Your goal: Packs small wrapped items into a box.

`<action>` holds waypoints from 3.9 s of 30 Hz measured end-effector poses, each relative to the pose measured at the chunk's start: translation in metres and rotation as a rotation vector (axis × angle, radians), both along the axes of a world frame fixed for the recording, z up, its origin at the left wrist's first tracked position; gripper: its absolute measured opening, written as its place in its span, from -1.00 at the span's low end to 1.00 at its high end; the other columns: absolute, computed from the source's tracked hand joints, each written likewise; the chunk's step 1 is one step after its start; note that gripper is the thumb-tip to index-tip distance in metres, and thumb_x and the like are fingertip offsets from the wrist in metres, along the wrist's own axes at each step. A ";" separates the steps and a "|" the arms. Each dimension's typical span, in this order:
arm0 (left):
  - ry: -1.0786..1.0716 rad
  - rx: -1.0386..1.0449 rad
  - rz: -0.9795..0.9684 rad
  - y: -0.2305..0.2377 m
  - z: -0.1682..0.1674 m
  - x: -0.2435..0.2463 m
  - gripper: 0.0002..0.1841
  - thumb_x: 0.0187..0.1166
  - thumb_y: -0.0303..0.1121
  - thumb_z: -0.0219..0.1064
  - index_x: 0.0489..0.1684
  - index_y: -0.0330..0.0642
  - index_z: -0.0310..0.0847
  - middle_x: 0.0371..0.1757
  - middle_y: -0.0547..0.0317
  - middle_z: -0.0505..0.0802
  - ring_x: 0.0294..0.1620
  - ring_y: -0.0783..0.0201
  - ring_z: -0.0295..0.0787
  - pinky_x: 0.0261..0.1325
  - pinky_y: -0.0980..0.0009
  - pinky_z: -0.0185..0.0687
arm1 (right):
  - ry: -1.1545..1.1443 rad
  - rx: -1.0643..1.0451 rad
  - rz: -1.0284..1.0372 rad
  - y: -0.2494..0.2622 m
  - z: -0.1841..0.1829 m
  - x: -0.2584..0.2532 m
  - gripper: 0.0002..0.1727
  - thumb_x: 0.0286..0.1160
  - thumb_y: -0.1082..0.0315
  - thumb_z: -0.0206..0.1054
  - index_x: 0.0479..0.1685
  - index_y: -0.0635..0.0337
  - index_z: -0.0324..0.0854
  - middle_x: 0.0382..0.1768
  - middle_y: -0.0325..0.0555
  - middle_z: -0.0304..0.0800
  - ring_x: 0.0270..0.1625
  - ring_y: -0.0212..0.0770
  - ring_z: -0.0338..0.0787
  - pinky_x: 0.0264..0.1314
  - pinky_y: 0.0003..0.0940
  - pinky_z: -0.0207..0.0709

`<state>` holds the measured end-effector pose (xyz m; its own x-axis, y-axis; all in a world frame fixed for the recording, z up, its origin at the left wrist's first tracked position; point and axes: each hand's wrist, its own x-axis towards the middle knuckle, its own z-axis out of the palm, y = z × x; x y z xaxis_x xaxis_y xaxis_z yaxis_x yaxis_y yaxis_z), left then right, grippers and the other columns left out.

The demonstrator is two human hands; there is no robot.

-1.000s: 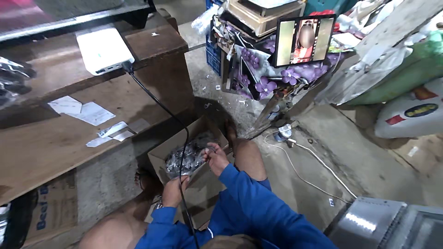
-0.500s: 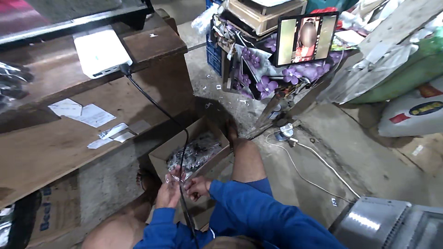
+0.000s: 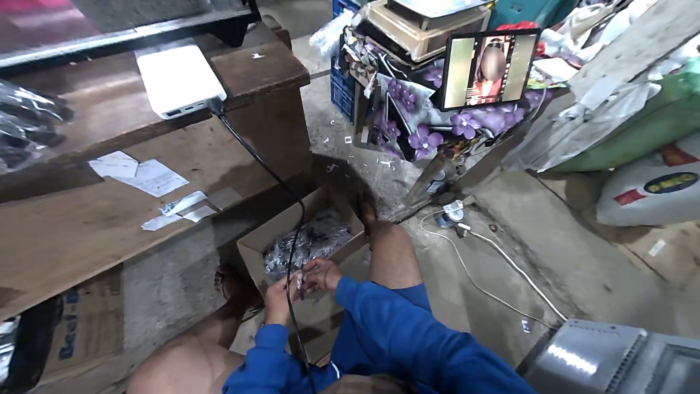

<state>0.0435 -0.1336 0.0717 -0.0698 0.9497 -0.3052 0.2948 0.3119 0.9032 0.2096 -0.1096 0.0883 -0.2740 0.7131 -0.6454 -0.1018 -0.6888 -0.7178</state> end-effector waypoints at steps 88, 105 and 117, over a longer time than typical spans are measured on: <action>-0.265 -0.109 0.054 -0.002 -0.014 0.006 -0.72 0.74 -0.34 0.09 -0.14 -0.27 0.74 -0.27 0.10 0.80 -0.28 0.27 0.69 -0.18 0.30 0.64 | -0.540 0.493 0.112 0.003 0.007 -0.002 -0.59 0.83 0.16 0.07 0.29 0.30 0.62 0.29 0.20 0.69 0.32 0.00 0.73 0.47 -0.08 0.58; -0.222 -0.154 -0.071 -0.002 -0.001 0.013 -0.74 0.74 -0.42 0.09 -0.15 -0.29 0.73 -0.33 0.13 0.79 -0.53 0.35 0.59 -0.48 0.46 0.52 | -0.466 0.427 -0.155 0.021 0.014 0.017 -0.64 0.85 0.21 0.06 0.25 0.30 0.59 -0.05 0.11 0.75 -0.07 -0.10 0.77 0.12 -0.13 0.66; -0.397 -0.216 0.016 -0.005 -0.003 0.005 -0.74 0.81 -0.38 0.12 0.16 -0.33 0.67 -0.25 -0.04 0.83 -0.49 0.26 0.69 -0.51 0.43 0.58 | -0.330 0.469 0.092 0.007 0.000 0.003 -0.60 0.75 0.12 0.25 0.24 0.27 0.71 0.04 0.08 0.84 0.02 -0.14 0.84 0.24 -0.15 0.70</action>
